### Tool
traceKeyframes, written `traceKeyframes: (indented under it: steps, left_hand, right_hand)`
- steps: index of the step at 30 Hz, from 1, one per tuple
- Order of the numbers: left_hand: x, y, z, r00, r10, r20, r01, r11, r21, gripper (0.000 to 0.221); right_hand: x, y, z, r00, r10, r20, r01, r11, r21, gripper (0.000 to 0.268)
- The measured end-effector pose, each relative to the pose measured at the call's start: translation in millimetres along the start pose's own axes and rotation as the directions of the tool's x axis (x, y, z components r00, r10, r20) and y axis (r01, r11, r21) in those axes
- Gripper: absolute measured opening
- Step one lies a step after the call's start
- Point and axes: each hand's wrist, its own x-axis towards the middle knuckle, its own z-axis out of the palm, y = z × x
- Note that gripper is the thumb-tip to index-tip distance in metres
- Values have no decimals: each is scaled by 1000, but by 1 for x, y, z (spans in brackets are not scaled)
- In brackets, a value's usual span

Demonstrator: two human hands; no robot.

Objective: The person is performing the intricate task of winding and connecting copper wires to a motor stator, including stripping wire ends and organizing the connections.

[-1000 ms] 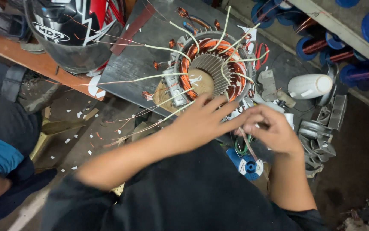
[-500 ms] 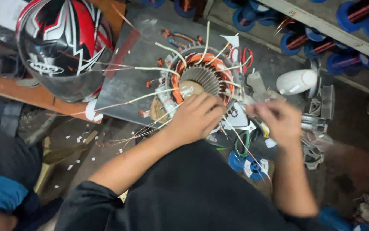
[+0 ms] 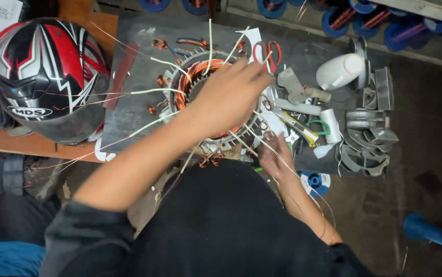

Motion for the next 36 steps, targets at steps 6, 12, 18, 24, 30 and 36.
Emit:
traceKeyframes:
  steps: [6,12,18,24,30,36]
  left_hand:
    - [82,-17,72,701,-146,698,-134,934,331,49]
    - [92,-33,52,550,-176,817,-11,976,217,40]
    - [72,-49,38,727,-180,663,360,922,-144,34]
    - [21,-73,30,941,-278,190,308,939,-154,10]
    - [-59,-94,-7,843,-511,-168,431,830,-355,15]
    - [-68,-60,-30,848,-504,-166,391,805,-447,14]
  right_hand:
    - [-42,-13,58,936,32,350,-3,996,-85,63]
    - [-76,-37,100,946,-97,308,272,757,-595,61]
    - [-106,-51,153,960,-213,182,210,117,-971,35]
    - [-95,-53,161,901,-300,314,346,59,-936,33]
    - [-59,-62,146,817,-53,575,548,381,-744,65]
    - [21,-88,163,899,-358,251,428,600,-676,14]
